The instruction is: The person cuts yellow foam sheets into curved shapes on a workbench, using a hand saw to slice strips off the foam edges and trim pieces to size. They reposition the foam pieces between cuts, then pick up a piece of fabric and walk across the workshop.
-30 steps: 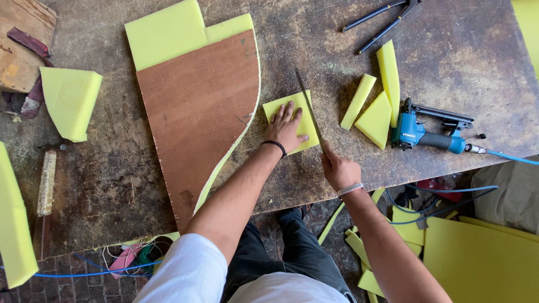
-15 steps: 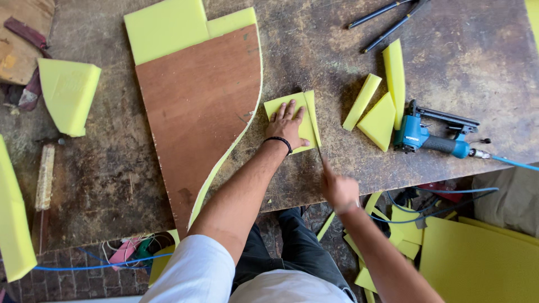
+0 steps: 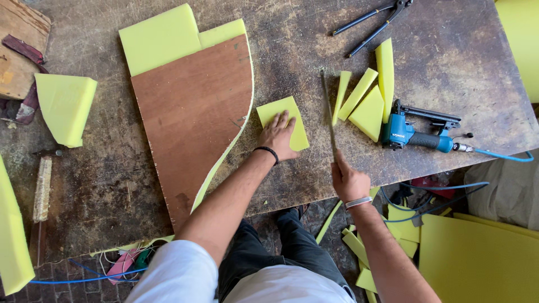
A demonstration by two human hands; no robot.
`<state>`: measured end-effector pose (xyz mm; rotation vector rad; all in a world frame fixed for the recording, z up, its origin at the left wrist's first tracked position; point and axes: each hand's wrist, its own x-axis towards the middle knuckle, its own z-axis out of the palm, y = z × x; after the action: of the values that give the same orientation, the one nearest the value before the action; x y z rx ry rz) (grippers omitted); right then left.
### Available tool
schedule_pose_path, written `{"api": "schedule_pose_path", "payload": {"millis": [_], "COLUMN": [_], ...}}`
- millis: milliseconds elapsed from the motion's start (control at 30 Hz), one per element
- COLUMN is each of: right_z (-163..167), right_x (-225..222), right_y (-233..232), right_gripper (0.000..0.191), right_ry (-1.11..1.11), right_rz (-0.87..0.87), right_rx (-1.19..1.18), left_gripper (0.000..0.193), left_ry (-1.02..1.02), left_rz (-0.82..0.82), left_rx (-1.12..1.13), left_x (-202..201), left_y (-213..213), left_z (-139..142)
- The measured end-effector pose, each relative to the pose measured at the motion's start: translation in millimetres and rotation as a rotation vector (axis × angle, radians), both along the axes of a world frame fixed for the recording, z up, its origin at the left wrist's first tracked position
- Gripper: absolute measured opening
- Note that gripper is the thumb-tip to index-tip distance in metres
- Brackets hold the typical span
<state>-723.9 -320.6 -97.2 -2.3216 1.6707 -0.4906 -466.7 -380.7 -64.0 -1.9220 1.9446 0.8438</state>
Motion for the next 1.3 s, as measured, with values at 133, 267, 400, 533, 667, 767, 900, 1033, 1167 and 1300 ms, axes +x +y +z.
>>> {"api": "schedule_pose_path", "payload": {"millis": [133, 267, 400, 533, 667, 767, 900, 1033, 1167, 1300], "right_z": [20.5, 28.4, 28.9, 11.2, 1.7, -1.0, 6.8, 21.2, 19.2, -0.2], "right_x": [36.0, 80.9, 118.0, 90.0, 6.2, -21.5, 33.5, 122.0, 136.3, 52.2], "right_y": [8.5, -26.3, -68.3, -19.2, 88.5, 107.3, 34.6, -41.8, -31.7, 71.6], "right_gripper": [0.041, 0.045, 0.044, 0.047, 0.058, 0.061, 0.051, 0.047, 0.051, 0.059], "right_ry": [-0.027, 0.129, 0.126, 0.202, 0.355, 0.309, 0.17, 0.062, 0.325, 0.163], "right_rz": [0.066, 0.174, 0.149, 0.159, 0.173, 0.188, 0.156, 0.209, 0.163, 0.203], "right_rx": [0.142, 0.177, 0.146, 0.257, 0.364, 0.295, 0.218, -0.055, 0.404, 0.273], "left_gripper": [0.12, 0.135, 0.138, 0.13, 0.118, 0.114, 0.117, 0.123, 0.125, 0.125], "left_ry": [0.084, -0.074, -0.019, -0.035, 0.024, 0.012, -0.012, -0.024, -0.054, -0.065], "left_rz": [-0.006, -0.058, 0.02, 0.056, 0.027, -0.04, -0.01, 0.011, 0.009, 0.048], "left_rx": [-0.128, -0.083, -0.043, -0.009, -0.06, -0.177, -0.128, -0.073, -0.056, 0.032], "left_x": [13.5, 23.4, 23.6, 22.5, 32.9, 49.7, 61.5, 62.2, 59.3, 59.0], "left_y": [6.4, 5.8, 5.9, 6.3, 4.9, 4.9, 5.2, 2.2, -0.4, -0.7], "left_z": [-1.9, 3.4, 5.9, 0.1, -11.9, -15.4, -10.3, -0.3, 0.6, -4.8]}}
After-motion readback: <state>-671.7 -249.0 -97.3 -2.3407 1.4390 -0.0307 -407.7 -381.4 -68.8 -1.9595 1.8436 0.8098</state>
